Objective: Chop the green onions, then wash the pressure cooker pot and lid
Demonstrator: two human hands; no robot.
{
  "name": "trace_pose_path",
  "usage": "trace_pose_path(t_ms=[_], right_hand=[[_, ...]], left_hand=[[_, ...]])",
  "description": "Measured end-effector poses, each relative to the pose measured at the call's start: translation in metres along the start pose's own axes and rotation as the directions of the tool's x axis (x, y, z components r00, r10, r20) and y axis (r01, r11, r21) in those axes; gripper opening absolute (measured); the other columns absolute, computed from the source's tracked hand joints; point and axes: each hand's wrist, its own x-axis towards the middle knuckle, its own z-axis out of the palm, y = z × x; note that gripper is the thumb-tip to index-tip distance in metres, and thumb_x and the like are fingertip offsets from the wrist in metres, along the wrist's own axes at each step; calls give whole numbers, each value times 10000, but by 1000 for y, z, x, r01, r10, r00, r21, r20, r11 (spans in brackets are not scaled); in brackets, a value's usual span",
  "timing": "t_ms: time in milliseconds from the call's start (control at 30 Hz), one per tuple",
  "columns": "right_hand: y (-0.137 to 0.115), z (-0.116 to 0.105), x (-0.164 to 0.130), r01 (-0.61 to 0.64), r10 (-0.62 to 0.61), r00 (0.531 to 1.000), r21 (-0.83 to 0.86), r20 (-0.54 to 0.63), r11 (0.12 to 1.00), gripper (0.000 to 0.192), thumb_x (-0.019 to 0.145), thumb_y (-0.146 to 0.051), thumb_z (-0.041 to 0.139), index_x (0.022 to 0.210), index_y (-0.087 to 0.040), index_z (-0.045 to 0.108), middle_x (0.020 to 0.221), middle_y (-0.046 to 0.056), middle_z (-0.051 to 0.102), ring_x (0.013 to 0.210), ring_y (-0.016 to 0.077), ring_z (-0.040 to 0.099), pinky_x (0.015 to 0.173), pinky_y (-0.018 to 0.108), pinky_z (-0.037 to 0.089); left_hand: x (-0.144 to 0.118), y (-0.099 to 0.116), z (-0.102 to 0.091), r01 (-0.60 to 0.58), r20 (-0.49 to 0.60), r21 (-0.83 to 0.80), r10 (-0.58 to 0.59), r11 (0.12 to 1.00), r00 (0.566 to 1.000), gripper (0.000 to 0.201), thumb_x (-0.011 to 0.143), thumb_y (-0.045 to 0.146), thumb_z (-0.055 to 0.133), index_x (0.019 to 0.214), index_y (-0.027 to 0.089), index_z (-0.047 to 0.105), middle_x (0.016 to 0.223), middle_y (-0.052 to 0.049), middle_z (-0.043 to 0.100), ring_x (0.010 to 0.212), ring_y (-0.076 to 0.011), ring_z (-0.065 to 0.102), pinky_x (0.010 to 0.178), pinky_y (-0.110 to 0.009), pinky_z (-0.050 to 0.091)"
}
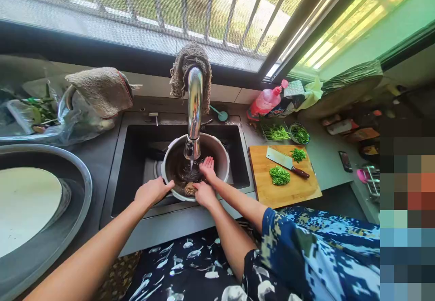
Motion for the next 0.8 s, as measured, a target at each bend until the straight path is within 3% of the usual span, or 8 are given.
trace_pose_path(t_ms=[133,400,567,800], right_hand=[[2,17,-9,42,-33,998,-193,51,980,442,794,-115,456,1203,-173,611,1119,114,609,999,211,592,945,309,436],[-5,9,-9,40,-2,994,-336,113,941,473,821,-180,402,1267,-247,547,1118,93,609,930,239,626,817,357,502],[-5,13,-8,26,6,995,-315,99,949,465,827,-188,389,1260,-254,547,1133,87,603,952,229,624,831,349,491],[-3,13,-9,24,6,996,-310,93,950,448,840,-209,396,1261,-247,543,1138,81,596,947,215,620,836,321,480]], left_hand=[[-3,-1,-2,-78,2,87,78,993,997,494,798,461,387,1158,208,610,990,-195,670,862,-331,651,707,-387,464],[-6,0,-3,-180,13,158,180,971,984,483,821,372,338,1216,247,584,994,-199,652,830,-353,646,673,-419,459],[-2,0,-2,-38,2,10,38,999,999,570,809,511,324,1141,154,619,911,-215,673,835,-350,648,673,-393,464],[-5,3,-6,-13,13,-19,14,1000,1000,601,779,564,339,1099,147,629,956,-212,680,877,-343,649,702,-382,466]])
